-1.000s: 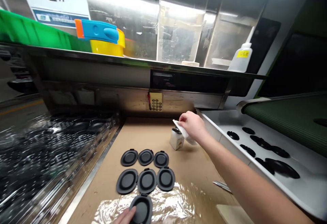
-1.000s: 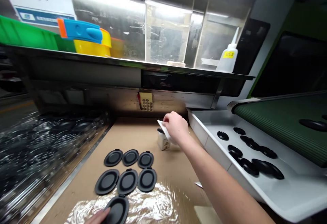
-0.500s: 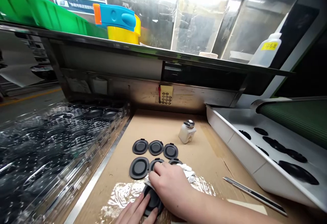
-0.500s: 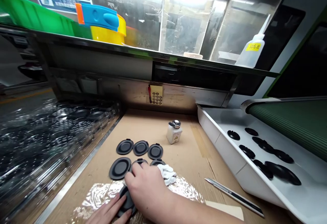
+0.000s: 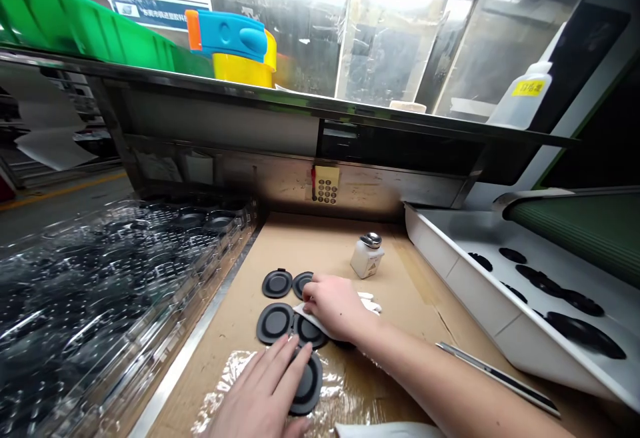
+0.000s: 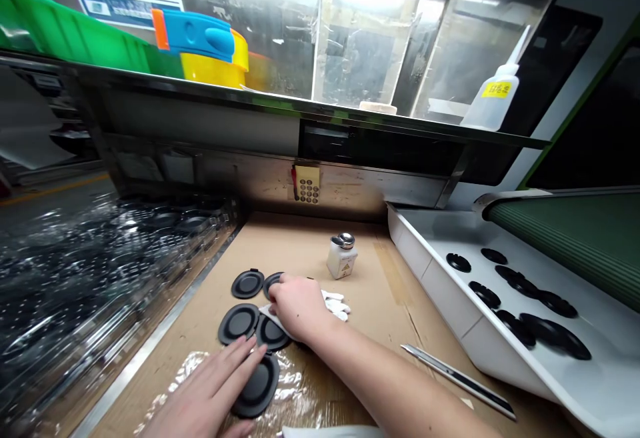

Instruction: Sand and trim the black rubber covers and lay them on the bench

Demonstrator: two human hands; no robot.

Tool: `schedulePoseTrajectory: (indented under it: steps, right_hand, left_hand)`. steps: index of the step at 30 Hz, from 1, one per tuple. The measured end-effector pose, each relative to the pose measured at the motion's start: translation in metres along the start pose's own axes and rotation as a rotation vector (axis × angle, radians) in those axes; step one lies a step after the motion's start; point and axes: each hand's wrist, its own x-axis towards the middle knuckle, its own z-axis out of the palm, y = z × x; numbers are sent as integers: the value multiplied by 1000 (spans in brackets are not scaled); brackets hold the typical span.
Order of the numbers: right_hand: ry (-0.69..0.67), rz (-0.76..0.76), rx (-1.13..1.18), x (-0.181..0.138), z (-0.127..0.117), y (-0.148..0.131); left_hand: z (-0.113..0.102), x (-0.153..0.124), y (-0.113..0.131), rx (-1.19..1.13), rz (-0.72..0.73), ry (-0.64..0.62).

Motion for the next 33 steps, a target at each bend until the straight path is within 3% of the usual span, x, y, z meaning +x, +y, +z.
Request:
schedulePoseTrajectory:
  steps: [6,11,18,21,26,33]
  right_hand:
    - [-43,-64,-58,-2,12,0]
    - [-46,-117,-87,-7,0,-4]
    - [50,192,-118,-28,-32,35]
    - [17,177,-71,-37,-25,47]
    - [-14,146,-29,-43,3,43]
    - [-54,60,-30,-45,6,46]
  left_hand:
    - [-5,24,-8,-90,-51,-171]
    - [-7,27,-9,-107,-41,-165]
    - [-14,26,-6,-139,-56,-180]
    - [-19,35,7,-158,3,-211]
    - [-18,51,32,-191,107,-290]
    - [-13,52,35,-213,106,-316]
